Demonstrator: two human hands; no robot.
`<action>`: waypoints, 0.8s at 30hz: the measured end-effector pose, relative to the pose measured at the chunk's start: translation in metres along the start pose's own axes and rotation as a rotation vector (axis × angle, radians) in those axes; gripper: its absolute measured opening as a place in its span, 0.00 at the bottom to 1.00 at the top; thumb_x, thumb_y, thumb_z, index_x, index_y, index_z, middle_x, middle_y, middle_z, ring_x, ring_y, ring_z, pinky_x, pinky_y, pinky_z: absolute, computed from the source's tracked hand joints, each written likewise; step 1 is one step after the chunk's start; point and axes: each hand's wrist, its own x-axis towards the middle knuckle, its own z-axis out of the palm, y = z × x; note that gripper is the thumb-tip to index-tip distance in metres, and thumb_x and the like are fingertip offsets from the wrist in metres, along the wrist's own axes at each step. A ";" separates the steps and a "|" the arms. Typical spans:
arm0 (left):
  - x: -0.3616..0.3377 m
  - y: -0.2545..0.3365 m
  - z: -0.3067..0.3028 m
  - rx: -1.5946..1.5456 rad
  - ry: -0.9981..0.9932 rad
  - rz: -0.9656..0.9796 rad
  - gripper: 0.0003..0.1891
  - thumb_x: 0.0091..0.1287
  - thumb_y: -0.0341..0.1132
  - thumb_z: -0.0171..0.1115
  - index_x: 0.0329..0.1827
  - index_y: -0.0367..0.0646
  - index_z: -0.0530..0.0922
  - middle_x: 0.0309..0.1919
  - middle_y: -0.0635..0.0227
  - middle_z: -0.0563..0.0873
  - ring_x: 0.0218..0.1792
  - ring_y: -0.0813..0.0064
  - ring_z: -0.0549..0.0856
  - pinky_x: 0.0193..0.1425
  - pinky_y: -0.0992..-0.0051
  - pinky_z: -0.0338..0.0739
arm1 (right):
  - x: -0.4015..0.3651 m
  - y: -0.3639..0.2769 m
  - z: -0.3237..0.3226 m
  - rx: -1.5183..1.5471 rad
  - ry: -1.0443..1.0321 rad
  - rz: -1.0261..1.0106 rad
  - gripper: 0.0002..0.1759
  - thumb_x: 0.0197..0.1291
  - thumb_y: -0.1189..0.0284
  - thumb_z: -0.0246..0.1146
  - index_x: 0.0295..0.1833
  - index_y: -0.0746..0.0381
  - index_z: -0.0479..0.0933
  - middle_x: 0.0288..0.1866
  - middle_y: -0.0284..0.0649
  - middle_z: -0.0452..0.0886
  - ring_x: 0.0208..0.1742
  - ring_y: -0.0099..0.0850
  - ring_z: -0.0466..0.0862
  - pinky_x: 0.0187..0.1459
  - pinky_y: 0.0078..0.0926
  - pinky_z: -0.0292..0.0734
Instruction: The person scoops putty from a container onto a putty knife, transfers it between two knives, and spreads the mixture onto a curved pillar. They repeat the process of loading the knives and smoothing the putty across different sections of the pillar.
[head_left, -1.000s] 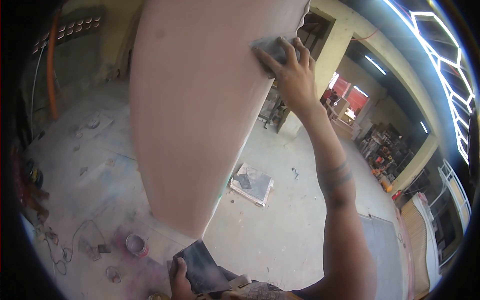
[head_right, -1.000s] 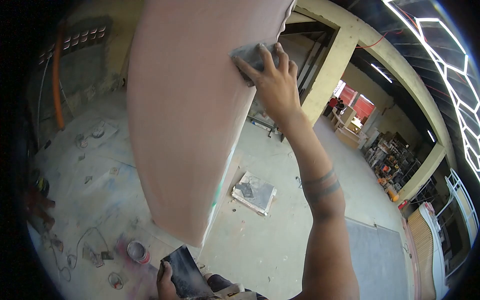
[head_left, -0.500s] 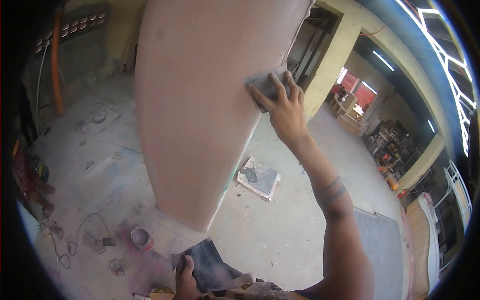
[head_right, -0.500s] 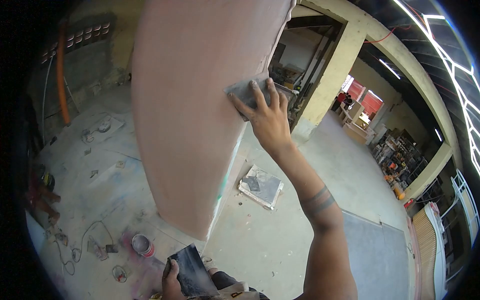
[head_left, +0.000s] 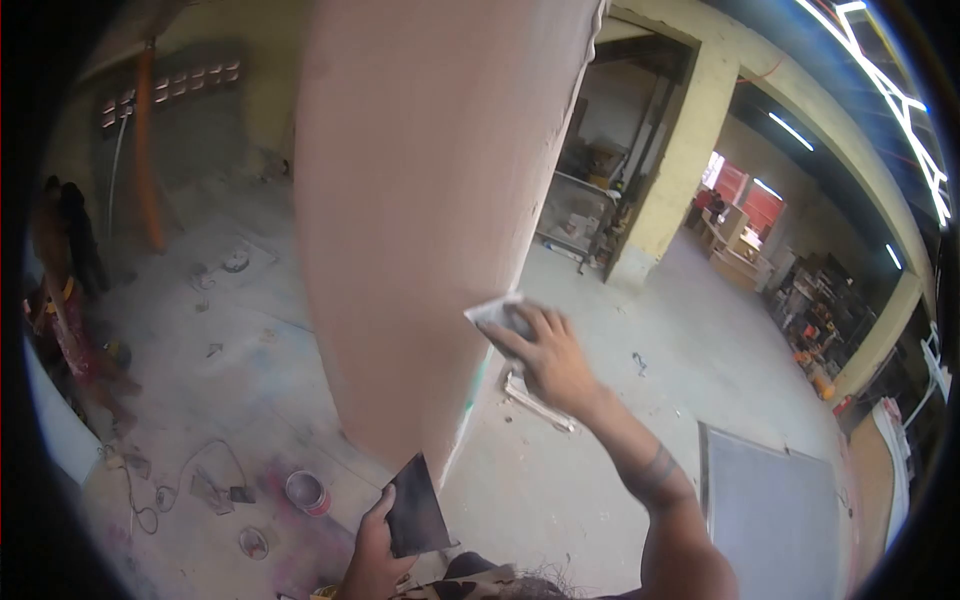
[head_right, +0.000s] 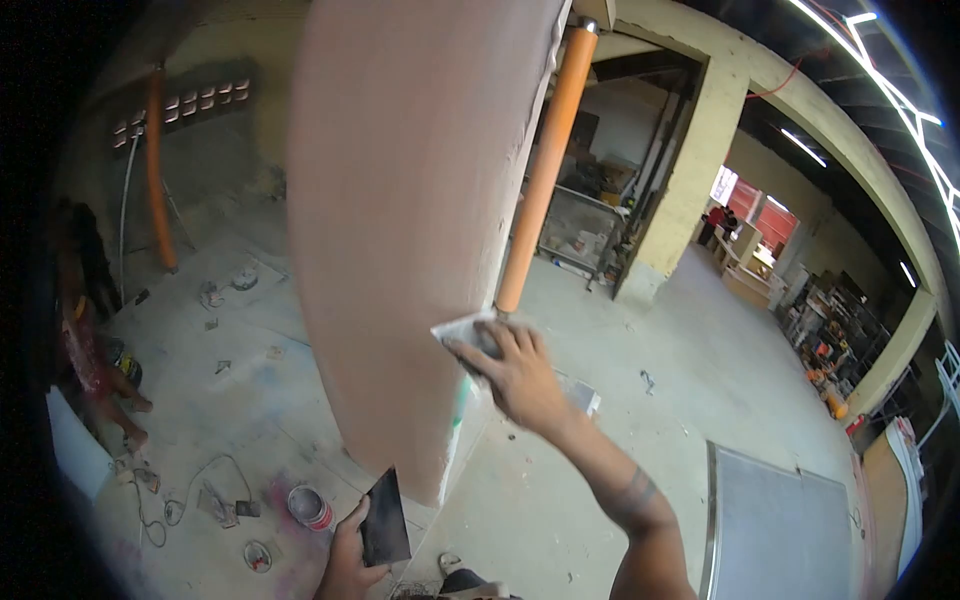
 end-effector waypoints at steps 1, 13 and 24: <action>0.016 -0.001 0.003 -0.004 -0.009 0.027 0.16 0.79 0.46 0.58 0.60 0.46 0.81 0.49 0.65 0.90 0.45 0.68 0.90 0.51 0.65 0.87 | -0.007 -0.005 -0.002 0.204 0.015 0.011 0.42 0.54 0.86 0.59 0.77 0.50 0.71 0.72 0.52 0.72 0.74 0.52 0.71 0.71 0.47 0.67; 0.066 0.018 0.075 0.091 -0.549 0.161 0.22 0.81 0.39 0.53 0.73 0.41 0.66 0.63 0.56 0.80 0.60 0.58 0.84 0.63 0.56 0.83 | -0.083 -0.060 0.007 0.427 -0.070 -0.344 0.41 0.52 0.71 0.69 0.74 0.33 0.75 0.79 0.51 0.64 0.69 0.50 0.71 0.61 0.52 0.65; 0.050 0.022 0.054 0.319 -0.496 0.394 0.25 0.81 0.43 0.54 0.74 0.39 0.67 0.66 0.59 0.79 0.65 0.64 0.81 0.72 0.60 0.76 | -0.067 -0.073 0.051 0.569 0.173 -0.366 0.40 0.51 0.77 0.74 0.69 0.34 0.78 0.76 0.49 0.67 0.68 0.53 0.70 0.66 0.54 0.67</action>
